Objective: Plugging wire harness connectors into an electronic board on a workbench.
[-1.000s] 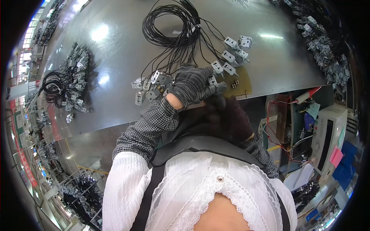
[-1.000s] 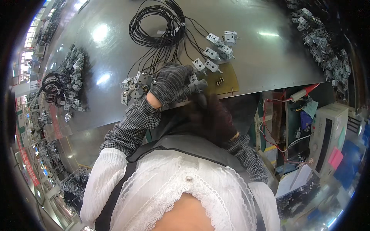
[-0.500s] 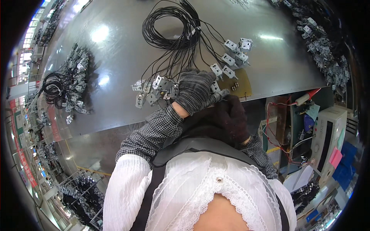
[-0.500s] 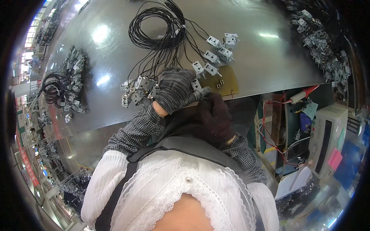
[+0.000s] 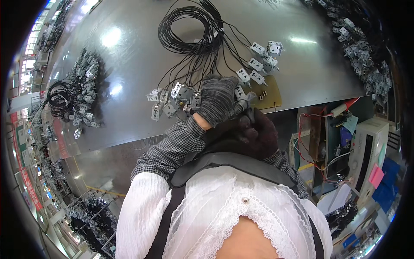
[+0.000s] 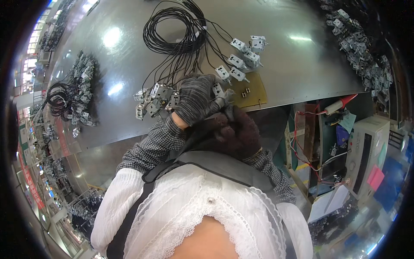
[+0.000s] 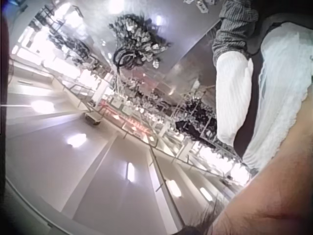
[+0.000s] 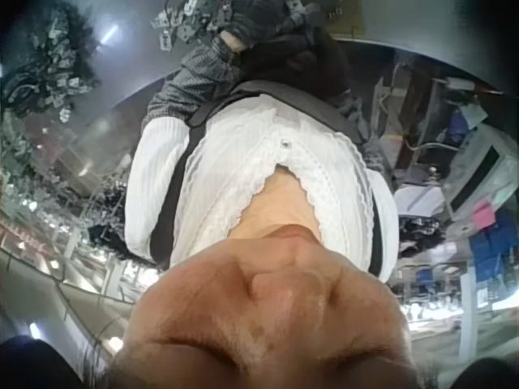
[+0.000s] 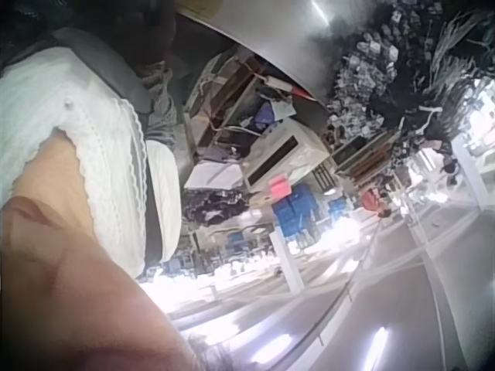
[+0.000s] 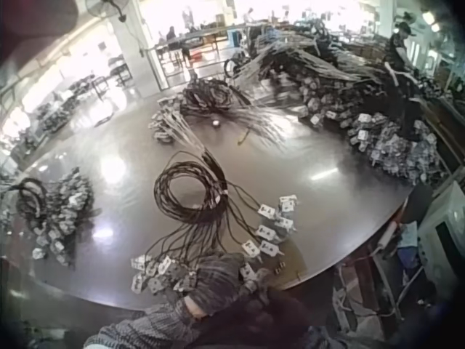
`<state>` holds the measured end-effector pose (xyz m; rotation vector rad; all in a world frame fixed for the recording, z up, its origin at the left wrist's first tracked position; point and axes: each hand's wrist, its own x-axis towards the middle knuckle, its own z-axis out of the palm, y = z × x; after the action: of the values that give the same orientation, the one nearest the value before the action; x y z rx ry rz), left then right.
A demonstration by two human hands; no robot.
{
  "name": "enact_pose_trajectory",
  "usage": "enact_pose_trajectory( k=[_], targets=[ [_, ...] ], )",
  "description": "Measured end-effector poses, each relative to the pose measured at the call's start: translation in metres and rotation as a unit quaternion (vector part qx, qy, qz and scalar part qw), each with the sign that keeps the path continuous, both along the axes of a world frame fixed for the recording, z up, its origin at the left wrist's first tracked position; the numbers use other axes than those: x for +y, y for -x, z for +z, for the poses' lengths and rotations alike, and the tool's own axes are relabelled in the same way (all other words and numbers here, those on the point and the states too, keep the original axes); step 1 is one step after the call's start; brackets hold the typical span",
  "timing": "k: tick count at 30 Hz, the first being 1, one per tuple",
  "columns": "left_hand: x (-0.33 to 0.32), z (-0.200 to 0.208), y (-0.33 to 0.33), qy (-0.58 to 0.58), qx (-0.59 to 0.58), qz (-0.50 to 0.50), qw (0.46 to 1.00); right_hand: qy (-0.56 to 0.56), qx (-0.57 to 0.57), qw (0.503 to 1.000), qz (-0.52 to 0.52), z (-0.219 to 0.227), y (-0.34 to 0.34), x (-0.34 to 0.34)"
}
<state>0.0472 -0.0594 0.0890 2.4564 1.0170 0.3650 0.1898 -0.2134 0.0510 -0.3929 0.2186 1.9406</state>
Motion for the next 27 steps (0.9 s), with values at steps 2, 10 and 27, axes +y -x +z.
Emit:
enact_pose_trajectory(
  k=[2,10,27],
  targets=[
    [0.001,0.006,0.005,0.058,0.006,-0.008,0.998,-0.031,0.042,0.994,-0.095,-0.003,0.006,0.002],
    [0.005,-0.016,0.044,-0.04,0.099,0.062,0.992,-0.052,-0.114,0.992,0.02,0.007,0.004,0.004],
    [0.025,-0.034,0.017,0.294,-0.299,0.035,0.907,-0.065,-0.622,0.775,-0.093,0.023,-0.036,0.033]
  ],
)
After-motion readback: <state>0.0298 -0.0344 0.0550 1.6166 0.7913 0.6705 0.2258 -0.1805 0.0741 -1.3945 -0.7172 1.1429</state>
